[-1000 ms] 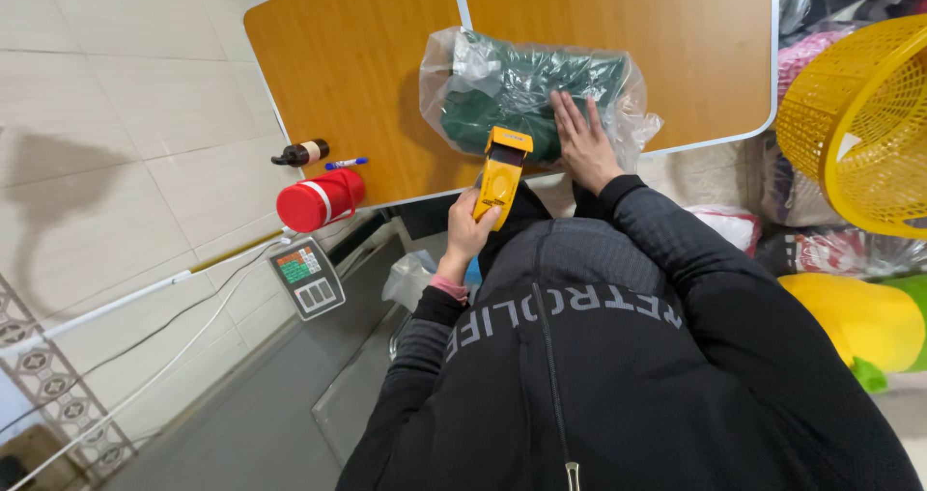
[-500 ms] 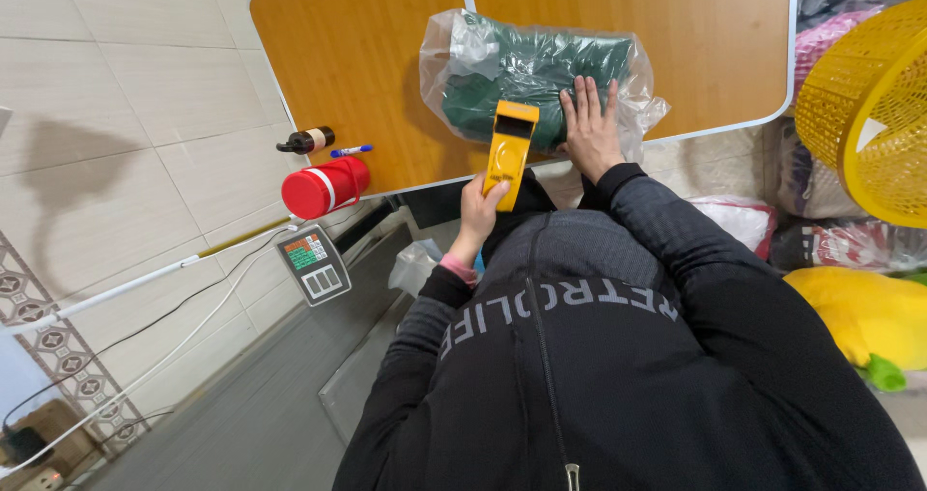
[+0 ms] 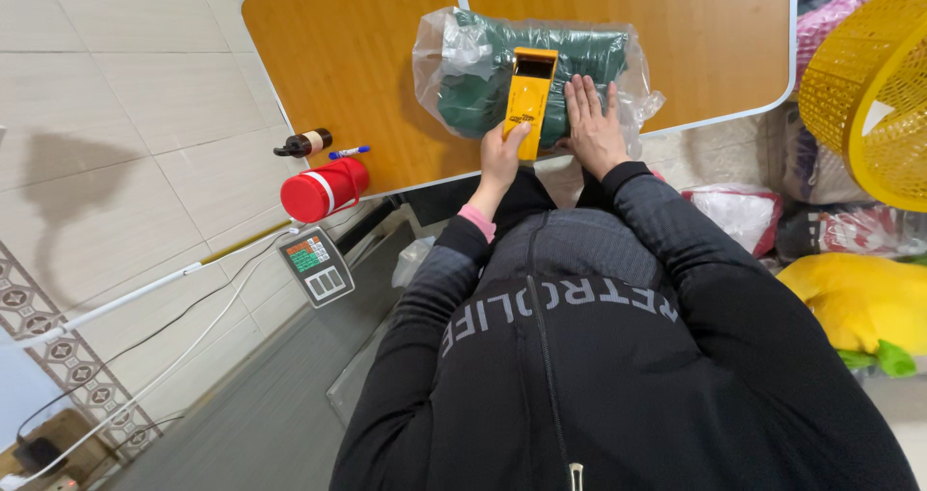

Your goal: The person wraps a green folded item in a clear plastic bag, writes on it with a marker, and seals it with a tape dispenser. They then place the package on the floor and move a yellow basket.

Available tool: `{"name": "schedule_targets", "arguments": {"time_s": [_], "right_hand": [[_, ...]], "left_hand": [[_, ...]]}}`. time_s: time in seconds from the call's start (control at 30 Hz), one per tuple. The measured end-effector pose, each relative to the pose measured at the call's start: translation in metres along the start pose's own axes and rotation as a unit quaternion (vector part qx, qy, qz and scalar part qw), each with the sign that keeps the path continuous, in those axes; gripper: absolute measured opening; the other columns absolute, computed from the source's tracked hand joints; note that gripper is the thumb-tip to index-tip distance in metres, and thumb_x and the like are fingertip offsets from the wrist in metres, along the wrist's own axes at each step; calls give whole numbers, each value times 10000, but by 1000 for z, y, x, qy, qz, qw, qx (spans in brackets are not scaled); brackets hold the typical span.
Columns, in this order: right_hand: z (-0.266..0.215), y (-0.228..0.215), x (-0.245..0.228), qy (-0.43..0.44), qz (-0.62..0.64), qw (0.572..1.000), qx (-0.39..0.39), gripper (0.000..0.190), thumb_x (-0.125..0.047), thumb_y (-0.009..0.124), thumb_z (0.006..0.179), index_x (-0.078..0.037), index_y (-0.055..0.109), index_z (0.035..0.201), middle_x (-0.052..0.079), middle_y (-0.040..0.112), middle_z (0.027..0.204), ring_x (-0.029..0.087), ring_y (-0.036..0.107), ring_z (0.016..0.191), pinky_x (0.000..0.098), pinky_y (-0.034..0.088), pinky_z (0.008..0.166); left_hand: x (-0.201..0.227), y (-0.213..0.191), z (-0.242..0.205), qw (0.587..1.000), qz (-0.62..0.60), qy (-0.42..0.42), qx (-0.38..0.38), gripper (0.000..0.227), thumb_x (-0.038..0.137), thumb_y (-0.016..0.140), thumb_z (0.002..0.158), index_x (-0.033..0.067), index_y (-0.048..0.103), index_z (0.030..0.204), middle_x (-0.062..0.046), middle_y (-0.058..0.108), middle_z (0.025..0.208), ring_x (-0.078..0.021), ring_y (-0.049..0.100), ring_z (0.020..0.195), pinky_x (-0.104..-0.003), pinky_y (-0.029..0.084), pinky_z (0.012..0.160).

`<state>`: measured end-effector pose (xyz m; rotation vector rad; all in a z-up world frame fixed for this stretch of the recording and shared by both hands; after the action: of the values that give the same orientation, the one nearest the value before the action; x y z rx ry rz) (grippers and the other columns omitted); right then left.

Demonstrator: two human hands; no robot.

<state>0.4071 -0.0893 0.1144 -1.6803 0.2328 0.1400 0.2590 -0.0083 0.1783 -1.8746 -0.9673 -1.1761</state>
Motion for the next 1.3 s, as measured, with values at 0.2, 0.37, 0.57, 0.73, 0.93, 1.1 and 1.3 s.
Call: {"name": "schedule_targets", "arguments": {"time_s": [0.2,0.37,0.57,0.73,0.93,1.1,1.3], "right_hand": [[0,4,0,-8,-24,1000,17,1191,-580,786,783,55,281,1654,211,257,1740,341,199,1618,601,103,1270],[1,15,2,-2,-15,1000,3,1165,-577,763,795,62,299,1652,216,253,1734,348,188,1616,619,97,1258],[0,25,1,-3,-65,997,34,1019,-530,696,907,74,335,1644,225,269,1739,365,203,1620,649,102,1251],[0,32,3,1,-72,996,45,957,-484,681,943,72,343,1644,222,278,1735,362,213,1623,670,109,1235],[5,32,4,11,-12,1000,27,930,-426,661,927,98,346,1628,253,297,1716,396,239,1596,712,126,1205],[2,33,3,14,133,991,12,854,-321,604,933,165,340,1585,319,285,1668,454,234,1557,774,122,1163],[6,38,4,-5,-141,989,46,699,-185,517,1009,90,361,1633,272,290,1714,412,214,1607,728,99,1201]], "left_hand": [[0,13,9,991,134,-8,28,403,387,604,985,2,724,965,-145,731,782,-225,729,731,-343,527,678],[-7,17,23,985,160,-33,45,536,512,534,999,20,739,949,-177,730,791,-309,734,759,-392,528,690],[-22,21,43,964,243,-99,35,656,611,497,971,19,758,859,-212,711,755,-369,717,770,-434,524,690],[-18,16,32,960,236,-150,35,683,653,543,914,11,755,814,-203,714,708,-345,736,719,-433,531,681],[0,13,16,954,246,-166,43,687,672,539,911,28,768,835,-188,719,704,-338,729,720,-423,532,697],[2,15,6,955,246,-161,45,704,680,530,914,25,770,818,-187,719,707,-343,737,744,-421,536,714],[-7,13,-11,943,300,-137,29,671,682,497,939,78,781,867,-188,735,763,-368,727,812,-438,528,751]]}}
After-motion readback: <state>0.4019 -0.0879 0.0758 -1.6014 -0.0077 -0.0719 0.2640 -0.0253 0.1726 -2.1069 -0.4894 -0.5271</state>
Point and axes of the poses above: each hand's wrist, its own z-axis towards the middle knuckle, its own y-axis out of the palm, x = y × z, the point moved 9 cm from there along z, towards the middle knuckle
